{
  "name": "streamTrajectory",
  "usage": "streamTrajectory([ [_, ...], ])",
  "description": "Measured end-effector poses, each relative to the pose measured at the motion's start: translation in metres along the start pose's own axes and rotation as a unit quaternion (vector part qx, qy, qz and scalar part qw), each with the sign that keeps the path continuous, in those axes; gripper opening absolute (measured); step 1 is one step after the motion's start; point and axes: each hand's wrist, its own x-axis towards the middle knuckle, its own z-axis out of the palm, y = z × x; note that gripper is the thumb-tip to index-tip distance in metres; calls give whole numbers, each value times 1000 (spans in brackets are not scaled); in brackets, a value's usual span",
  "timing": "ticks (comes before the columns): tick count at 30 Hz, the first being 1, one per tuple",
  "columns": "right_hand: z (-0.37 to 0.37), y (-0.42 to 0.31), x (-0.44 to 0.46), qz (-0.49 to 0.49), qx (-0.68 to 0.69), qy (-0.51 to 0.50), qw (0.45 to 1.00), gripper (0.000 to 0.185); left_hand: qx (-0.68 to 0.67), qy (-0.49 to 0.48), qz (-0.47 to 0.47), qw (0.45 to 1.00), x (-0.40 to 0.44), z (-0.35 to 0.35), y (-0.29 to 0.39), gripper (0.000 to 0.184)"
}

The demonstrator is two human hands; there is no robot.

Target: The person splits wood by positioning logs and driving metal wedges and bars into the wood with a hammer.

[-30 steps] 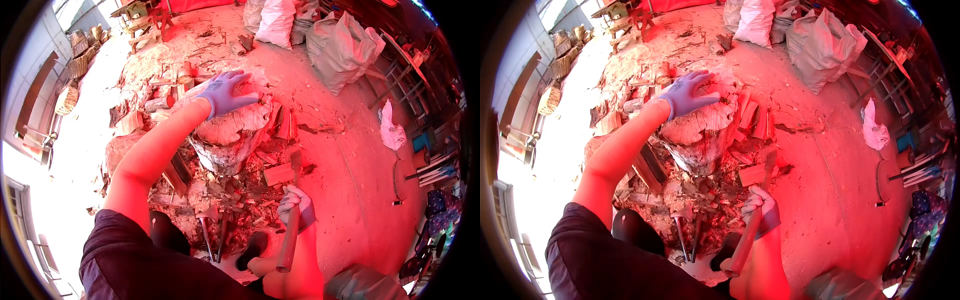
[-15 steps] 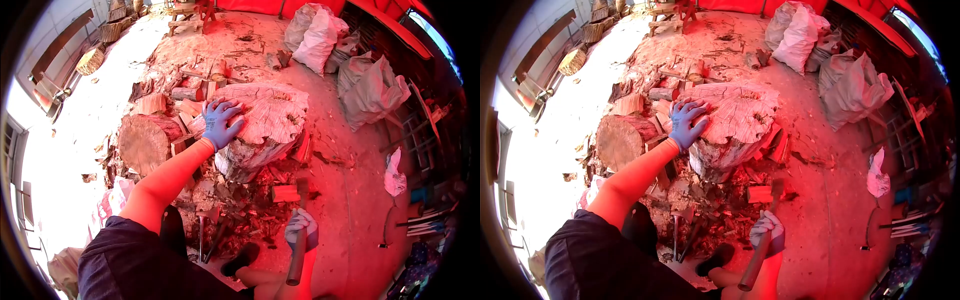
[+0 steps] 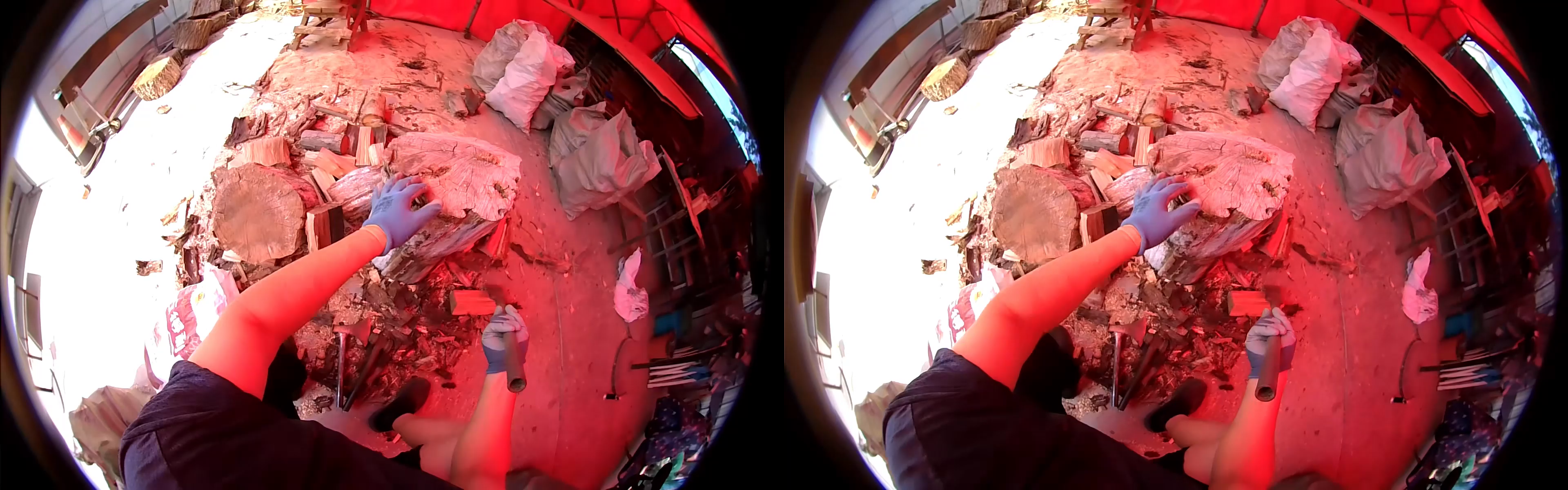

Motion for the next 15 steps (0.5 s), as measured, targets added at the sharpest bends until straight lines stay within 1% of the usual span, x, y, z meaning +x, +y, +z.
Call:
streamTrajectory([
  [1,-1,6,-1,-4,2,-35,999,15,-53,-32,15,998,-33,1,11,68],
  [2,-3,13,-1,2,-15,-77,997,16,-116,-75,48,989,-67,11,13,63],
  [3,2,30,-6,5,-17,-76,997,16,-374,-277,-27,885,-105,-13,45,55],
  [4,12,51,-11,-3,-55,-95,994,18,-328,-389,-53,859,-134,-25,55,49],
  [5,20,67,-17,-12,-93,-113,989,21,-470,-448,-128,750,-169,-20,61,47],
  [6,20,72,-19,11,-109,-107,988,24,-553,-456,-160,679,-202,-39,79,44],
  [7,26,94,-27,-5,-128,-114,985,24,-555,-471,-187,660,-226,-68,100,44],
  [9,21,132,-41,22,-167,-180,969,24,-694,-437,-148,553,-281,-78,113,43],
  [10,17,150,-50,-38,-261,-142,954,20,-663,-427,-191,584,-299,-94,122,46],
  [11,12,167,-59,-98,-351,-102,926,17,-630,-414,-233,614,-319,-110,130,49],
  [12,10,184,-68,-158,-430,-79,886,4,-616,-383,-251,641,-340,-104,126,43],
  [13,10,198,-76,-194,-496,-70,843,10,-615,-387,-250,640,-359,-96,124,43],
  [15,12,229,-94,-214,-561,-73,796,13,-528,-326,-280,732,-392,-75,114,29],
])
